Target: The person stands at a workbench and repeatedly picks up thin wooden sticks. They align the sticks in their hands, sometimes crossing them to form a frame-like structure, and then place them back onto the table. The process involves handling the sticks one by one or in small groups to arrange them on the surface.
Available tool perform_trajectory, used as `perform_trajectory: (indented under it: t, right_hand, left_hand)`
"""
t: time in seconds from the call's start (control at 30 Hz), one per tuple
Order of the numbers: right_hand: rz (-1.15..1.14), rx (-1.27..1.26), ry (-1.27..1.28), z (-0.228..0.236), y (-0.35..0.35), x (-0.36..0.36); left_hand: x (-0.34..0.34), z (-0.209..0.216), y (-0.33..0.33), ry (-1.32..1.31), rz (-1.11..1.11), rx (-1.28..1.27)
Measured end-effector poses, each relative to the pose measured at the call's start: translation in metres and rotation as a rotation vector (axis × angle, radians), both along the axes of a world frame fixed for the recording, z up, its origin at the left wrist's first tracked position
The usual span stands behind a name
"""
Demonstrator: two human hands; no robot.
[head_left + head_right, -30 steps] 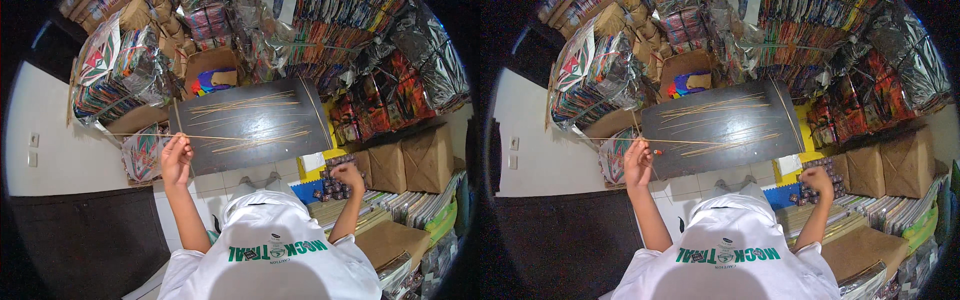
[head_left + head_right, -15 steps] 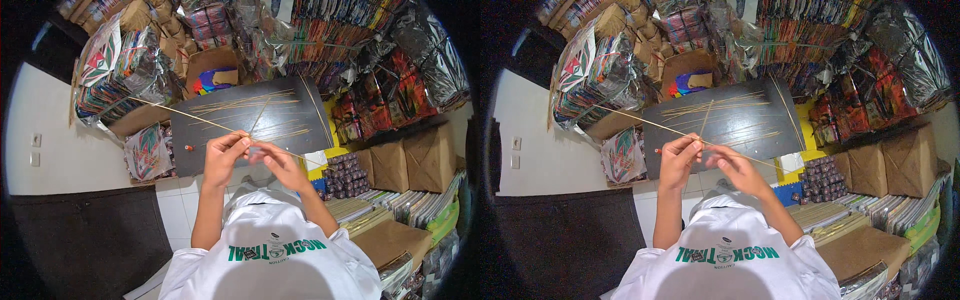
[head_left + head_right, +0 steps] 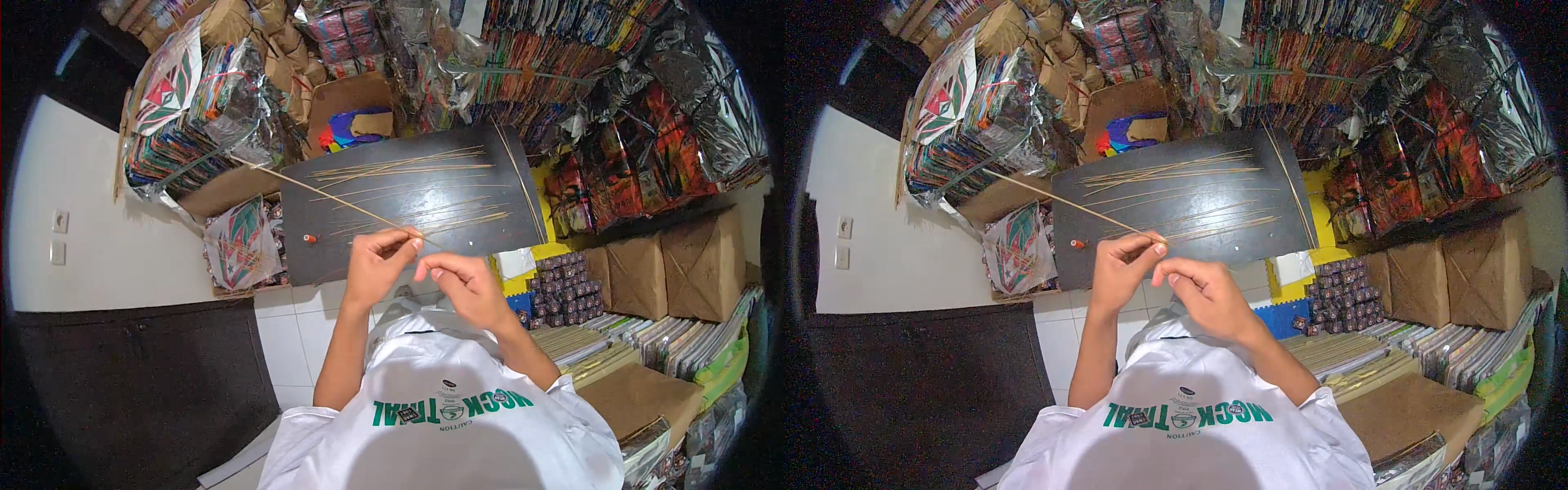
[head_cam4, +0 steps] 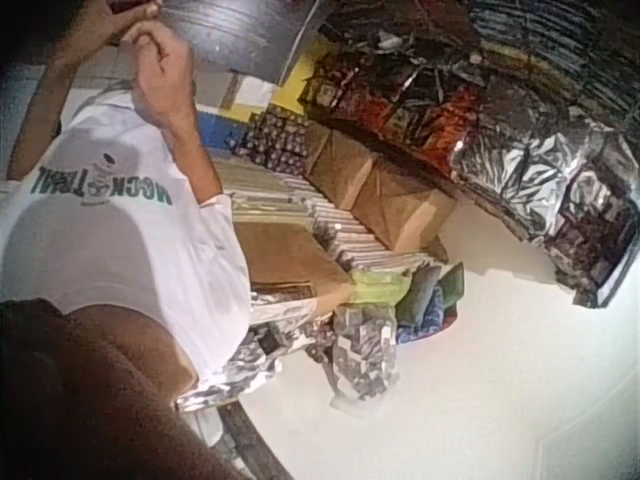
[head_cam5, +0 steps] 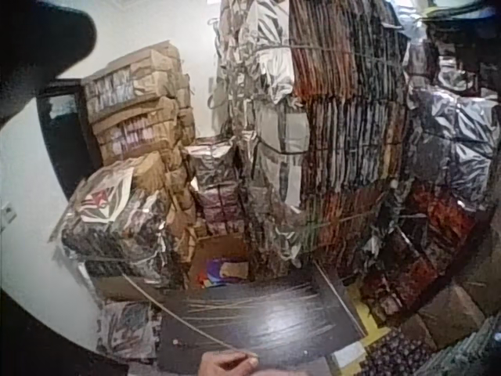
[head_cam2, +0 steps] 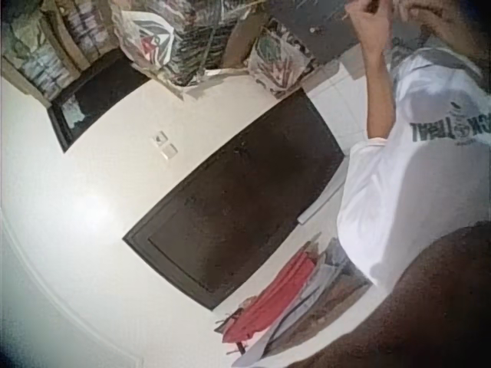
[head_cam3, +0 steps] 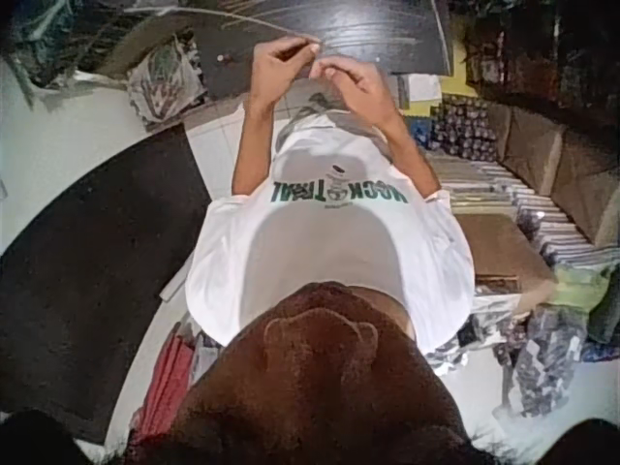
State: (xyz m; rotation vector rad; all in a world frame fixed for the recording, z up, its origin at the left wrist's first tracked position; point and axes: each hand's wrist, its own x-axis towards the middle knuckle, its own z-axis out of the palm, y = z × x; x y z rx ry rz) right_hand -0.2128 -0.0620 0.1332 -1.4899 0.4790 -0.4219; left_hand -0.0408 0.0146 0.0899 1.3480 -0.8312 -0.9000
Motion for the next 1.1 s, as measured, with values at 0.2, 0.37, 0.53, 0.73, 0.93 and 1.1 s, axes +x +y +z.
perform_trajectory:
  t: [0.2, 0.37, 0.53, 0.73, 0.93, 1.1]
  right_hand:
    - [-0.065, 0.339, -0.029, 0.010, -0.027, 0.003]
    - [-0.185, 0.299, 0.088, 0.029, -0.056, -0.032]
    - [-0.321, -0.089, 0.197, -0.006, -0.089, -0.073]
    - [-0.256, -0.238, 0.628, -0.091, -0.116, -0.160]
    - [0.105, -0.278, 1.007, -0.111, -0.076, -0.144]
    - [-0.219, -0.526, 0.214, -0.084, -0.032, -0.046]
  left_hand:
    - [-0.008, 0.004, 0.008, -0.126, -0.105, 0.097]
    - [0.014, 0.007, 0.024, -0.246, -0.087, 0.098]
    - [0.043, 0.004, 0.045, -0.113, -0.045, 0.044]
    - [0.064, 0.002, 0.057, 0.165, 0.232, -0.115]
    - [0.051, 0.009, 0.040, 0.153, 0.226, -0.152]
    - [0.019, 0.019, 0.015, 0.130, 0.109, -0.104]
